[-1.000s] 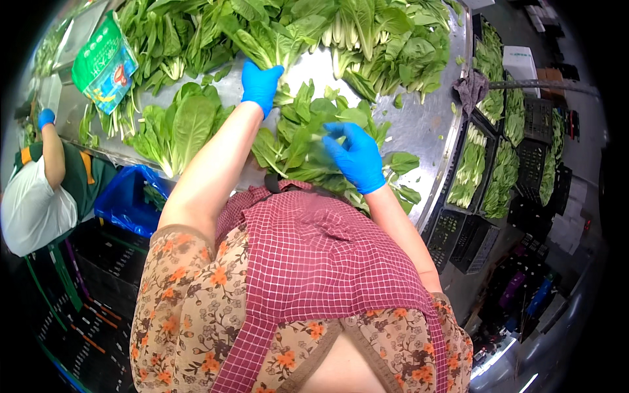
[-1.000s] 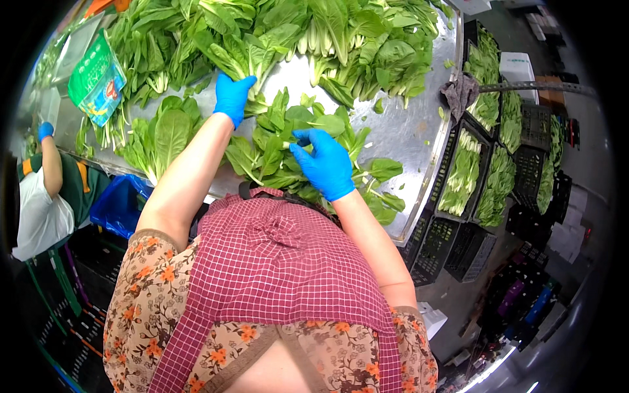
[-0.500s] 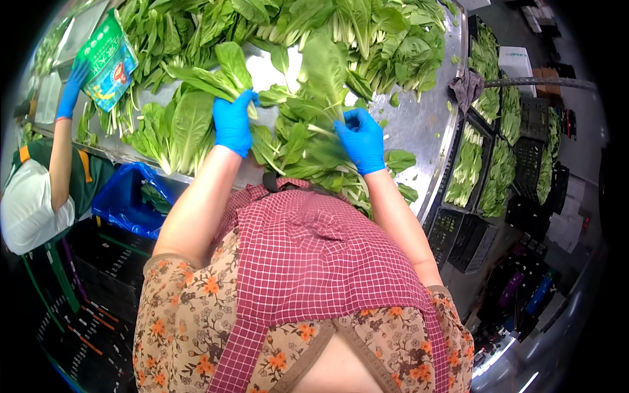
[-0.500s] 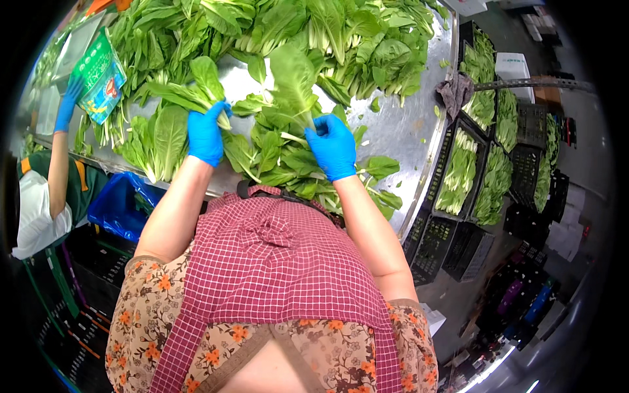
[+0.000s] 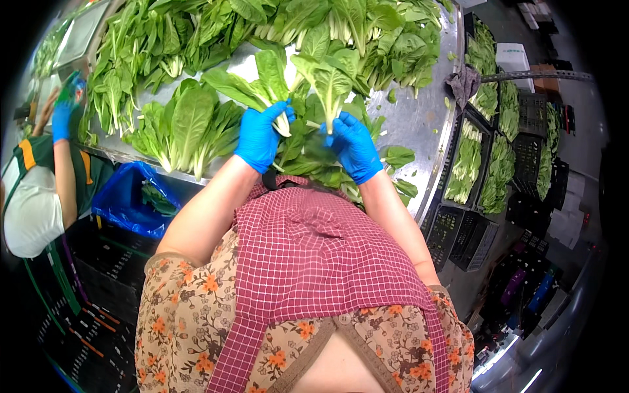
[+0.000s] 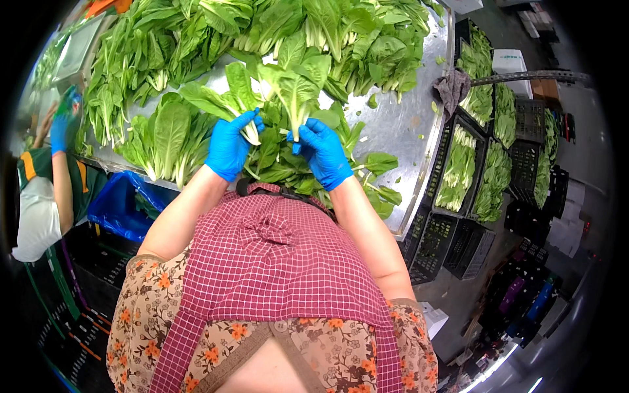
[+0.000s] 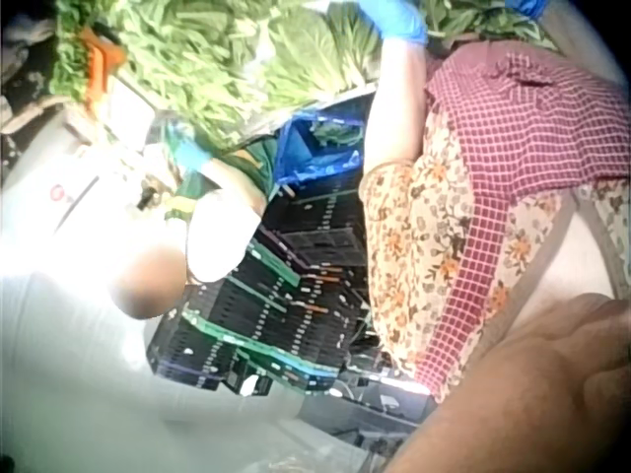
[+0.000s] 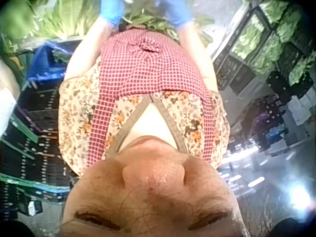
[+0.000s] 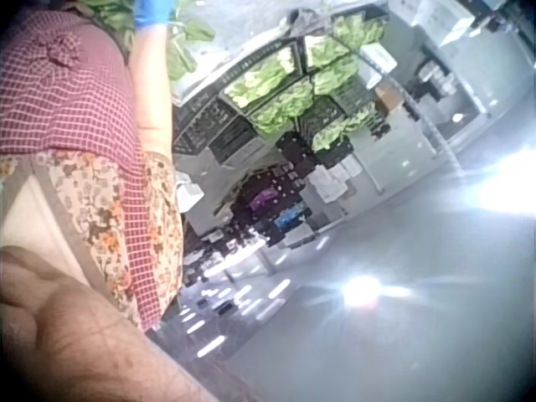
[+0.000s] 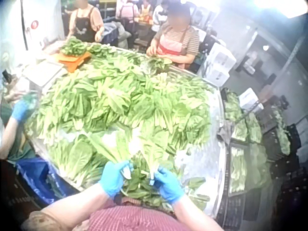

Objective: The person picks up bunches of bok choy from a large pile on a metal table, removes individual leaves by hand, and places the sorted vegetables into a blue bin.

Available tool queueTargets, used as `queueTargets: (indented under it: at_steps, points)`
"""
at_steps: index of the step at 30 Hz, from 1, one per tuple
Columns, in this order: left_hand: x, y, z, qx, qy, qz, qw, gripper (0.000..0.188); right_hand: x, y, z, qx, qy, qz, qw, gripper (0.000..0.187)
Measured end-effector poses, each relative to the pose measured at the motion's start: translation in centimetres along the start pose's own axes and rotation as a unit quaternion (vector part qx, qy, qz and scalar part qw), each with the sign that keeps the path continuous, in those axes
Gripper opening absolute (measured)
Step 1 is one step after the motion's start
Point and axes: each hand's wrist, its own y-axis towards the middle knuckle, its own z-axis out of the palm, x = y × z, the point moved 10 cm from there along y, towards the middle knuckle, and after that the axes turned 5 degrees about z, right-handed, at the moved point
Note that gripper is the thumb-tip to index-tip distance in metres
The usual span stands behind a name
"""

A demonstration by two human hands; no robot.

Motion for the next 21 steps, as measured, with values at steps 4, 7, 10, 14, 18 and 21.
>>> queueTargets:
  at_steps: [4, 7, 10, 14, 18, 21]
  points:
    - [1.3, -1.8, 4.1, 0.097, -0.042, -0.077, 0.991, 0.029, -1.7, -0.5, 2.2, 0.042, -0.019, 0.058, 0.997, 0.024]
    - [1.8, -2.5, 4.8, 0.151, -0.015, -0.123, 0.981, 0.032, -2.7, -1.0, 3.2, 0.089, -0.070, 0.110, 0.988, 0.025]
    - [1.3, -2.3, 4.1, 0.116, 0.050, -0.095, 0.987, 0.023, -1.5, -1.3, 2.9, -0.017, -0.192, 0.043, 0.980, 0.025]
    - [0.4, -1.8, 4.1, 0.086, 0.070, -0.039, 0.993, 0.023, -0.5, -1.3, 3.6, -0.018, -0.266, -0.034, 0.963, 0.021]
    - [-0.2, -0.7, 3.9, 0.067, 0.038, -0.005, 0.997, 0.024, 0.2, -1.0, 1.1, -0.144, -0.133, -0.069, 0.978, 0.020]
    - [0.3, 2.4, 1.6, 0.034, 0.107, -0.015, 0.994, 0.021, 0.1, -0.2, -2.9, -0.197, -0.002, -0.122, 0.973, 0.019]
